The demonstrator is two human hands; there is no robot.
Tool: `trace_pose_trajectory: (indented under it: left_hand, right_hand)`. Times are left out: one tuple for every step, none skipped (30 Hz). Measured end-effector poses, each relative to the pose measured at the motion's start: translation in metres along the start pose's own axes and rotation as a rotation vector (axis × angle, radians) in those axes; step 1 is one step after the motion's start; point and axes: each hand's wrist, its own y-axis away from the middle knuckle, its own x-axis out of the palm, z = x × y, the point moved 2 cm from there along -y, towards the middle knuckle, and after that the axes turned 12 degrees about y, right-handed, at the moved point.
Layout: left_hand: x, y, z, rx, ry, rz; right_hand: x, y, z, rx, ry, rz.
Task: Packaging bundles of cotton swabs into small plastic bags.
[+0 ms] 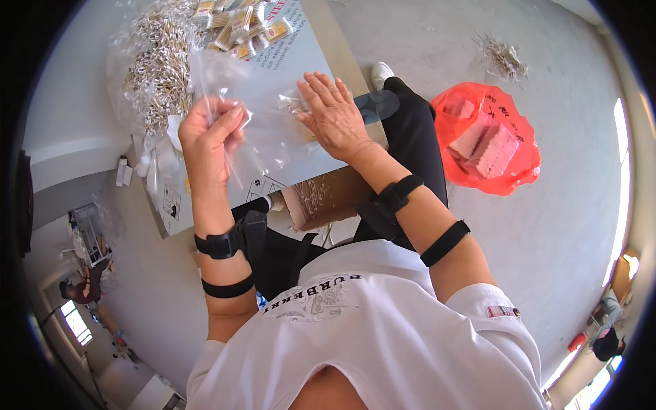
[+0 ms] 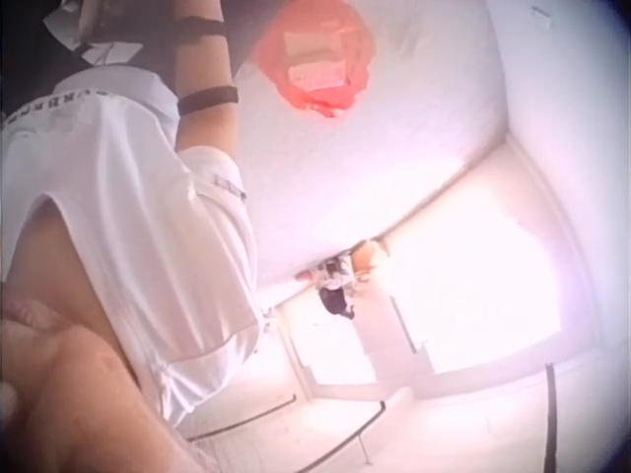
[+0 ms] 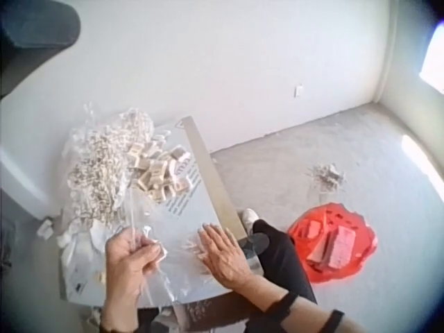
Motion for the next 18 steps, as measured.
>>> trace_pose_trajectory:
  left_hand:
    - [0.014, -0.005, -0.009, -0.002, 0.002, 0.004]
    - [0.027, -0.009, -0.018, -0.014, -0.087, 0.049]
    - [0.035, -0.013, -0.022, -0.026, -0.177, 0.095]
    - [0.036, -0.018, -0.024, -0.025, -0.18, 0.088]
    - [0.039, -0.024, -0.026, 0.07, -0.351, 0.272]
    - [0.043, -0.025, -0.029, 0.164, -0.521, 0.456]
    - [0.045, -0.026, -0.029, 0.112, -0.636, 0.536]
    - [0.045, -0.026, -0.032, 0.11, -0.639, 0.532]
    - [0.044, -0.025, -0.034, 0.123, -0.82, 0.623]
    - [0.043, -0.022, -0.036, 0.137, -1.001, 0.717]
    - [0.042, -0.021, -0.036, 0.137, -1.0, 0.72]
    - [0.04, -0.018, -0.038, 0.182, -1.056, 0.664]
    - [0.038, -0.014, -0.042, 0.23, -1.115, 0.603]
    - [0.035, -0.012, -0.041, 0.229, -1.118, 0.599]
    - [0.033, -0.01, -0.042, 0.337, -1.123, 0.57]
    - [0.03, -0.007, -0.045, 0.446, -1.128, 0.533]
    - [0.027, -0.005, -0.046, 0.444, -1.134, 0.523]
    - [0.025, -0.002, -0.046, 0.408, -1.095, 0.531]
  right_hand:
    - [-0.002, 0.003, -0.007, 0.022, -0.059, -0.067]
    - [-0.005, 0.005, -0.011, 0.023, -0.057, -0.066]
    - [-0.009, 0.008, -0.019, 0.154, -0.177, -0.127]
    - [-0.014, 0.01, -0.023, 0.28, -0.303, -0.185]
    - [-0.018, 0.011, -0.027, 0.341, -0.354, -0.223]
    - [-0.021, 0.01, -0.033, 0.43, -0.436, -0.231]
    - [-0.033, 0.007, -0.034, 0.481, -0.551, -0.201]
    - [-0.047, 0.001, -0.033, 0.529, -0.671, -0.169]
    - [-0.058, -0.007, -0.031, 0.527, -0.676, -0.166]
    - [-0.071, -0.015, -0.028, 0.441, -0.749, -0.18]
    - [-0.083, -0.022, -0.026, 0.36, -0.819, -0.195]
    - [-0.093, -0.028, -0.023, 0.362, -0.817, -0.196]
    - [-0.104, -0.036, -0.015, 0.267, -0.735, -0.249]
    - [-0.112, -0.044, -0.007, 0.173, -0.654, -0.298]
    - [-0.12, -0.05, -0.001, 0.17, -0.657, -0.296]
    - [-0.13, -0.056, 0.01, 0.113, -0.435, -0.242]
    - [-0.135, -0.061, 0.019, 0.056, -0.216, -0.189]
    - [-0.135, -0.067, 0.025, 0.048, -0.223, -0.186]
